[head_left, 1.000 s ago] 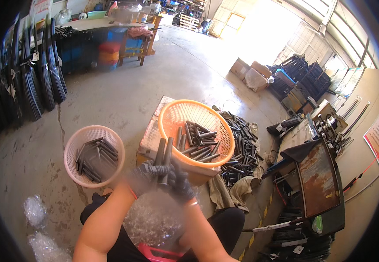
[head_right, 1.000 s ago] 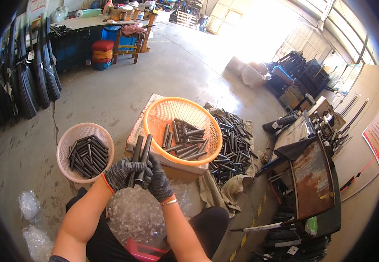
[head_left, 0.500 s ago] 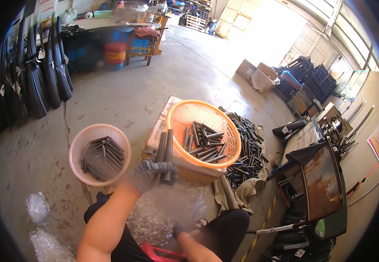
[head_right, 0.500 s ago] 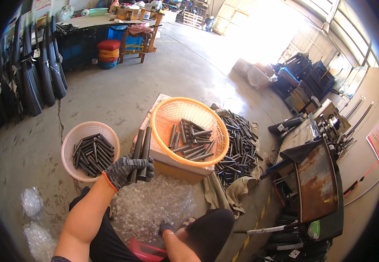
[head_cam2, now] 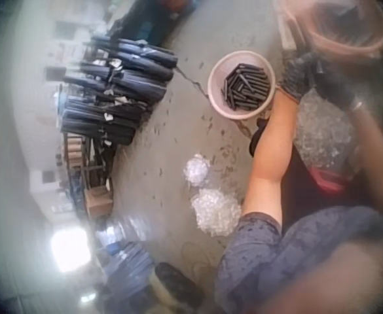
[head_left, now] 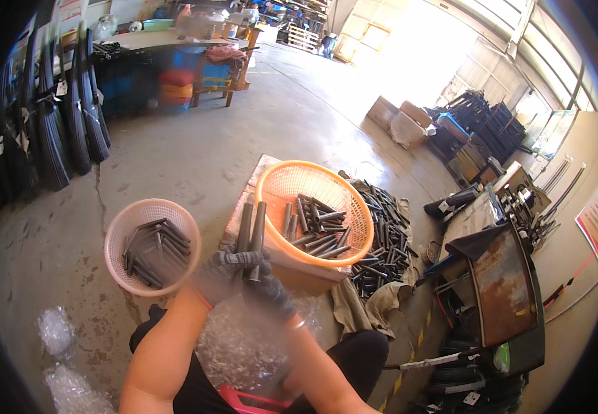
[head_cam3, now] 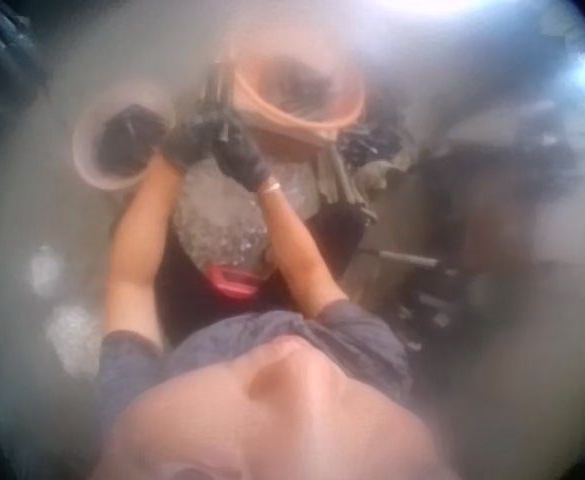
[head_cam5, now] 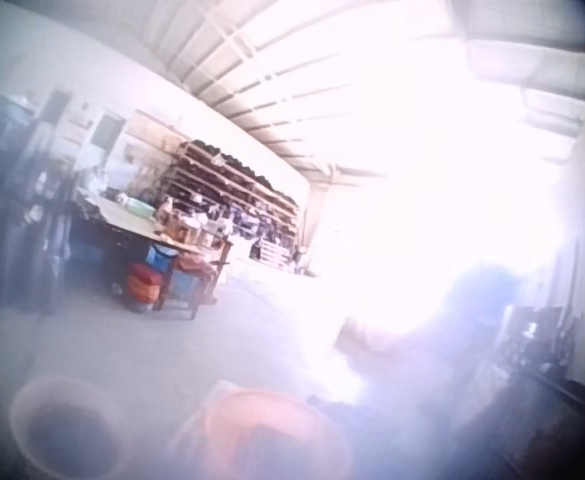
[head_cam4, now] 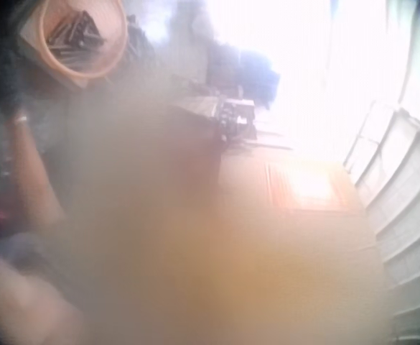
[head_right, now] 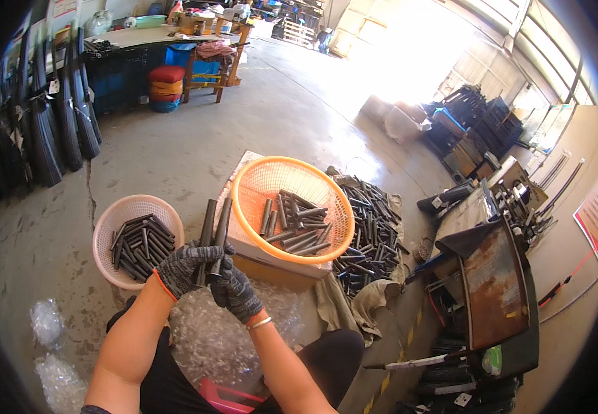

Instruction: The person, wearing gloves, picks up metal tubes from a basket, wipes them with bubble wrap, and places them into a larger basket.

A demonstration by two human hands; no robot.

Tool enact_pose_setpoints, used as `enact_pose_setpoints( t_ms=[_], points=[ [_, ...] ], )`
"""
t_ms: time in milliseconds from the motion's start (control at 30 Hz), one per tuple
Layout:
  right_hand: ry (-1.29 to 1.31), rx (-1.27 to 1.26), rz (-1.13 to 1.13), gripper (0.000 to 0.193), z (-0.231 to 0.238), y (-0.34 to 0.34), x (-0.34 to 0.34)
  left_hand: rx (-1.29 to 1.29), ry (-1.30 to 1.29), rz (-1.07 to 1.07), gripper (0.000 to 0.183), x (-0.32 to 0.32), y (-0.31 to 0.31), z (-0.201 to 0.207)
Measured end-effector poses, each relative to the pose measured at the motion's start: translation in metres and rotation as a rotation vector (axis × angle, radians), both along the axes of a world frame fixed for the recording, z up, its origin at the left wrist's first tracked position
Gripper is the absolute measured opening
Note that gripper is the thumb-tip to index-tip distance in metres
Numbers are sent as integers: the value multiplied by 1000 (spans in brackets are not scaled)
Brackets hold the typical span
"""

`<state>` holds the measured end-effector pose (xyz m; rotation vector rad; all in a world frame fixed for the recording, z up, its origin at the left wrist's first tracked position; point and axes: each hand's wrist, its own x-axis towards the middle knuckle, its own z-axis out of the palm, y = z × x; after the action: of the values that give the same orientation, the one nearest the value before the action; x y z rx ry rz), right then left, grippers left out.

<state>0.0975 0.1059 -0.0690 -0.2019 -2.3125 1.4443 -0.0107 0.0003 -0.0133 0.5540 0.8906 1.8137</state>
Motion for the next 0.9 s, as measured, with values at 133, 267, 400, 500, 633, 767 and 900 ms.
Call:
enact_pose_setpoints(
  t_ms=[133,267,400,500,633,767,900],
  points=[
    [-144,435,-248,8,-68,-20,22,-129,173,-119,31,2,-2,-7],
    [-742,334,-49,19,-167,-31,92,-120,-188,-70,27,5,-9,14],
    [-1435,696,274,38,-251,-26,176,-49,-214,-46,22,5,-4,11],
    [-999,131,-330,44,-217,-14,143,-67,-203,-1,21,7,-4,18],
    [59,-598,-444,53,-69,-1,55,-77,-187,-84,22,5,-2,8],
    [21,-1229,120,33,-39,23,14,-79,112,-110,25,3,11,-18],
    [-21,-479,167,17,-54,8,-5,5,9,-44,25,5,6,-2]
  ],
)
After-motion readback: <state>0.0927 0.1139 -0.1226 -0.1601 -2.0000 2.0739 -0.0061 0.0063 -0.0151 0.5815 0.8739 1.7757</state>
